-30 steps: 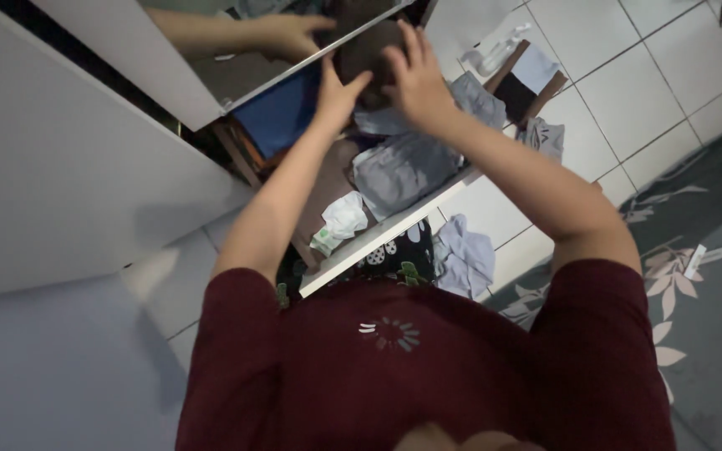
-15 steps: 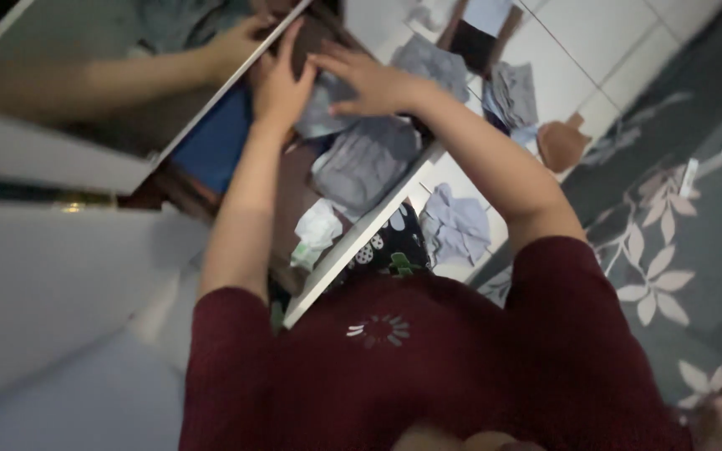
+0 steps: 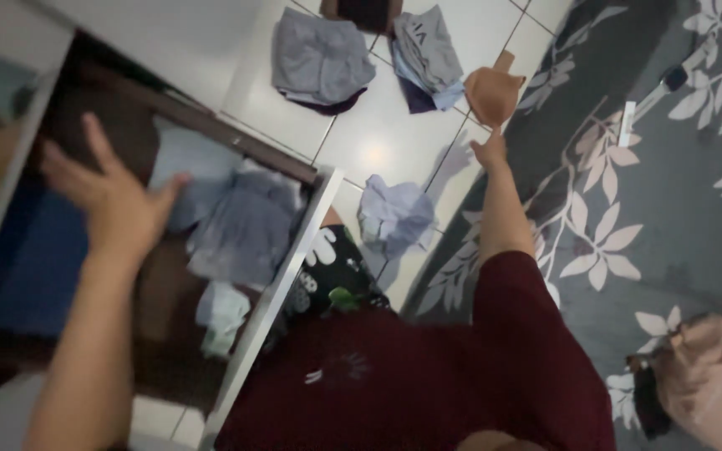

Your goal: The person rearranges items of clothing, including bras and underwear, by picking them up from a drawer and from the floor and placing them back inside the drawer.

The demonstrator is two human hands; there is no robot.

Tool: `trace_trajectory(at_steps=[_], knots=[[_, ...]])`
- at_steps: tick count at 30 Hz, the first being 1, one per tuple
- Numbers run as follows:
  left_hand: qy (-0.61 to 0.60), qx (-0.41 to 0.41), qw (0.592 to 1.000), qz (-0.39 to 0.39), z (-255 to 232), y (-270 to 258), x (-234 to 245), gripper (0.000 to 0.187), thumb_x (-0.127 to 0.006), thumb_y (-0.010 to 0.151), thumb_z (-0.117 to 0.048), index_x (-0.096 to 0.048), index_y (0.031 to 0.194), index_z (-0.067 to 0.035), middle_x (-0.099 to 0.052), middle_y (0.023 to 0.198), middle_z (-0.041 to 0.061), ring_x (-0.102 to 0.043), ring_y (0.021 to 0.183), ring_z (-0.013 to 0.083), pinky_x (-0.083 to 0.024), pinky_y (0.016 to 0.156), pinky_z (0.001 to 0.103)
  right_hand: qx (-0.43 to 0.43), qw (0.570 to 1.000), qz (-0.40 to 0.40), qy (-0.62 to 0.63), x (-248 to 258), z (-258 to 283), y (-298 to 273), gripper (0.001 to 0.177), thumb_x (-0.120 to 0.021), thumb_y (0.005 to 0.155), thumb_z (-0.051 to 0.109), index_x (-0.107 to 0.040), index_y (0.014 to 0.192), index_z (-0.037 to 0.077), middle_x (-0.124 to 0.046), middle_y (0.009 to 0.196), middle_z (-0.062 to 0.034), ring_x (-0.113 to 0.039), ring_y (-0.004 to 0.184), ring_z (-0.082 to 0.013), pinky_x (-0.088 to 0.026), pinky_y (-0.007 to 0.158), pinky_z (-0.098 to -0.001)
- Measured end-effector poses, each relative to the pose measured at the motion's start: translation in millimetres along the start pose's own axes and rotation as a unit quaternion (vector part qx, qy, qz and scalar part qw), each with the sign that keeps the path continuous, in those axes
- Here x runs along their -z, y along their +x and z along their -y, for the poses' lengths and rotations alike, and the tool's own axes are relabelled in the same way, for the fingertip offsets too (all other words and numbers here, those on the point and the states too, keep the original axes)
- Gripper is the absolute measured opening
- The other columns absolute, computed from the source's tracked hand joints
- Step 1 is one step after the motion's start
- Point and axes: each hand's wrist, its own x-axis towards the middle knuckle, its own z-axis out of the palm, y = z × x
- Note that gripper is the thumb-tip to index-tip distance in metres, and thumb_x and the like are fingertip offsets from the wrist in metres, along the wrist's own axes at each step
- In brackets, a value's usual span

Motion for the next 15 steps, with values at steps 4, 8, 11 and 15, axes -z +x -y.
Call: trace_trajectory(at_steps=[4,8,11,15], knots=[[0.022,0.073,0.995,0.071,3.2,-3.3,-1.4,0.139,-0.071,0.082,-0.075,0.011,0.176,-0.013,0.018,0.165,0.048,0.014,0.152,0.0699,-0.002,0.121,0.082,0.091,0.987,-0.046,-0.122,-4.8,-17.8,45.1,0.112,-0.094,0.076,0.031,-0.019,0.157,0.008,-0.030,0.149,-0.0401,-0.041,0.127,-0.0586,-0.042,0.101,-0.0653],[0.114,0.030,0.992,0.036,27.1,-9.0,-26.3,0.131,-0.067,0.094,-0.078,0.009,0.169,-0.003,0.017,0.157,0.050,0.011,0.151,0.0676,-0.005,0.120,0.080,-0.019,0.937,-0.012,0.349,-20.6,-9.0,95.3,0.105,-0.081,0.080,0.040,-0.017,0.160,0.021,-0.032,0.156,-0.0310,-0.046,0.134,-0.0507,-0.049,0.099,-0.0617],[0.109,0.005,0.994,0.016,43.8,-23.0,-38.2,0.129,-0.065,0.093,-0.076,0.007,0.168,0.001,0.018,0.156,0.050,0.011,0.150,0.0661,-0.006,0.118,0.078,-0.004,0.974,0.011,0.226,-35.3,-1.6,112.1,0.092,-0.081,0.087,0.043,-0.028,0.159,0.021,-0.045,0.158,-0.0221,-0.056,0.139,-0.0394,-0.053,0.108,-0.0552],[0.125,0.003,0.992,0.023,50.0,-24.3,-43.2,0.128,-0.062,0.092,-0.075,0.006,0.167,0.004,0.017,0.155,0.050,0.011,0.150,0.0657,-0.007,0.119,0.076,0.025,0.997,0.066,0.029,-38.3,-20.1,100.6,0.113,-0.092,0.064,0.036,-0.032,0.159,0.025,-0.030,0.156,-0.0282,-0.046,0.133,-0.0460,-0.048,0.108,-0.0554]])
